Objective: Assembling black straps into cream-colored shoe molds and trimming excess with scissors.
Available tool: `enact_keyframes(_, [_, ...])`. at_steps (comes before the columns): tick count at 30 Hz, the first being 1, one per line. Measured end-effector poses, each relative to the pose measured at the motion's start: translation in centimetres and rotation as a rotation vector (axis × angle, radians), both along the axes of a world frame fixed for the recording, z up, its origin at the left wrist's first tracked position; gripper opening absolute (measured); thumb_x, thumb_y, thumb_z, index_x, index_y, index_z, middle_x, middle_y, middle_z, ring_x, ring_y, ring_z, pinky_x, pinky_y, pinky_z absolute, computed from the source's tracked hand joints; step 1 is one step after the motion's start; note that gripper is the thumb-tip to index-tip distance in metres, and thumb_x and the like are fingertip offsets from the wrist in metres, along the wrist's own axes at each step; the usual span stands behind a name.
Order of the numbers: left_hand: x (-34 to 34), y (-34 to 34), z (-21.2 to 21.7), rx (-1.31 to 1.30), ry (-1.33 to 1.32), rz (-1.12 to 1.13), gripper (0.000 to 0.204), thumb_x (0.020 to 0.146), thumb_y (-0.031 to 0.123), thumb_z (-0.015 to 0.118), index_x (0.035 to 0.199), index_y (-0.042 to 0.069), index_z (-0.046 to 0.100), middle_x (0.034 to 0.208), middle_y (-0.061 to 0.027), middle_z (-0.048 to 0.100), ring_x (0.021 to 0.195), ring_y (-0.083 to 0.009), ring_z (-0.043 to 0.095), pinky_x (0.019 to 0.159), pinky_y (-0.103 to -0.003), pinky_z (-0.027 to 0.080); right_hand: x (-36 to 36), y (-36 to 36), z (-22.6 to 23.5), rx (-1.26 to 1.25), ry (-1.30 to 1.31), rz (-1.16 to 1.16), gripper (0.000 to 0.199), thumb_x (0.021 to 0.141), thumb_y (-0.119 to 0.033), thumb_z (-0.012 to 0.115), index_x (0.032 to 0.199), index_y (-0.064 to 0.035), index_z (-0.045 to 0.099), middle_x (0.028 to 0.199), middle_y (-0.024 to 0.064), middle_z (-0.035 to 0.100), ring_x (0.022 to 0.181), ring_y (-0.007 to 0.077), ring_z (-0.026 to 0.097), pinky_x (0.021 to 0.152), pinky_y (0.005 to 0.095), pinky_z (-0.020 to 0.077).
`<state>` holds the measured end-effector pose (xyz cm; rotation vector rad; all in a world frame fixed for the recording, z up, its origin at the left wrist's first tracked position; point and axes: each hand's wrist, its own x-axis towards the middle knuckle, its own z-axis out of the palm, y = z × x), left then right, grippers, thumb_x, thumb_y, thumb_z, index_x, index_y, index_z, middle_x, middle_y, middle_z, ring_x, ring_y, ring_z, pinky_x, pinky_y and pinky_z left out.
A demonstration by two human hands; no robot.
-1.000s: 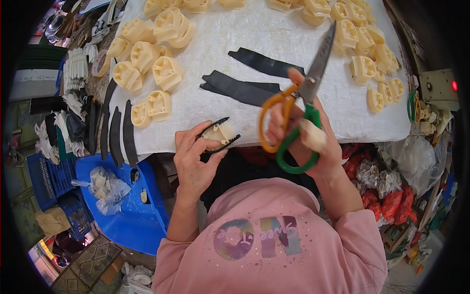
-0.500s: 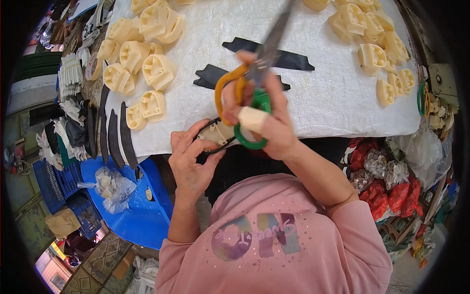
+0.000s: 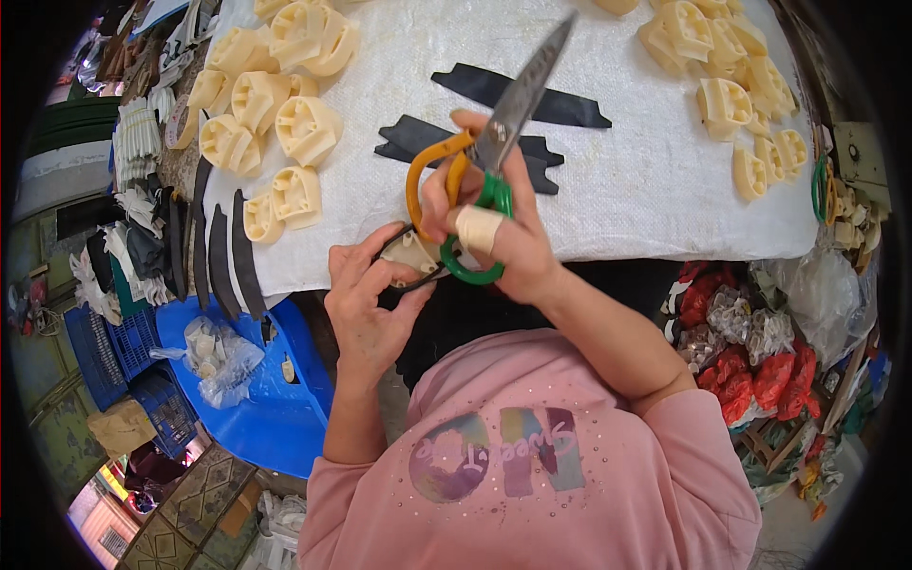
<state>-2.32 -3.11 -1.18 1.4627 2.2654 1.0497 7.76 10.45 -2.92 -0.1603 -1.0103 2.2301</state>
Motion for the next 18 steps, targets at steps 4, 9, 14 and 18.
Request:
enact_keyframes(4, [0.0, -0.3, -0.1, -0.001, -0.016, 0.014, 0.025, 0.052, -0.001, 0.077, 0.073, 0.005, 0.064, 0.112, -0.0097, 0.064, 0.087, -0.022, 0.052, 0.078, -0.031, 0.044, 1.8, 1.0, 0.5, -0.059, 0.079, -0.012, 0.068, 0.08, -0.011, 0.053, 0.14, -0.0107, 0.021, 0.079, 0.0077, 0.047, 0.067, 0.0133, 0.045, 0.063, 0.0274, 0.0398])
enact_keyframes(9, [0.0, -0.5, -0.5, 0.068, 0.001, 0.028, 0.027, 0.05, -0.002, 0.078, 0.07, 0.006, 0.062, 0.112, -0.0068, 0.064, 0.084, -0.0228, 0.051, 0.074, -0.031, 0.044, 3.2, -1.2, 1.1, -0.123, 0.104, -0.069, 0.073, 0.079, -0.01, 0.054, 0.142, -0.0117, 0.019, 0.081, 0.0068, 0.045, 0.069, 0.0123, 0.043, 0.062, 0.0263, 0.0374])
enact_keyframes(14, [0.0, 0.0, -0.5, 0.051, 0.002, -0.001, 0.027, 0.05, -0.002, 0.079, 0.07, 0.006, 0.062, 0.113, -0.007, 0.064, 0.084, -0.0228, 0.051, 0.074, -0.031, 0.044, 3.0, -1.5, -0.2, -0.086, -0.028, 0.041, 0.072, 0.077, -0.008, 0.053, 0.141, -0.0099, 0.02, 0.08, 0.0068, 0.044, 0.07, 0.0126, 0.043, 0.064, 0.0256, 0.037])
enact_keyframes(18, [-0.2, -0.2, -0.6, 0.069, -0.003, 0.013, 0.028, 0.049, -0.002, 0.079, 0.07, 0.006, 0.062, 0.112, -0.0066, 0.064, 0.084, -0.0229, 0.051, 0.074, -0.031, 0.044, 4.3, 0.1, 2.1, -0.083, 0.06, -0.045, 0.074, 0.076, -0.007, 0.055, 0.141, -0.0088, 0.021, 0.082, 0.0097, 0.048, 0.07, 0.0148, 0.046, 0.064, 0.0265, 0.0378])
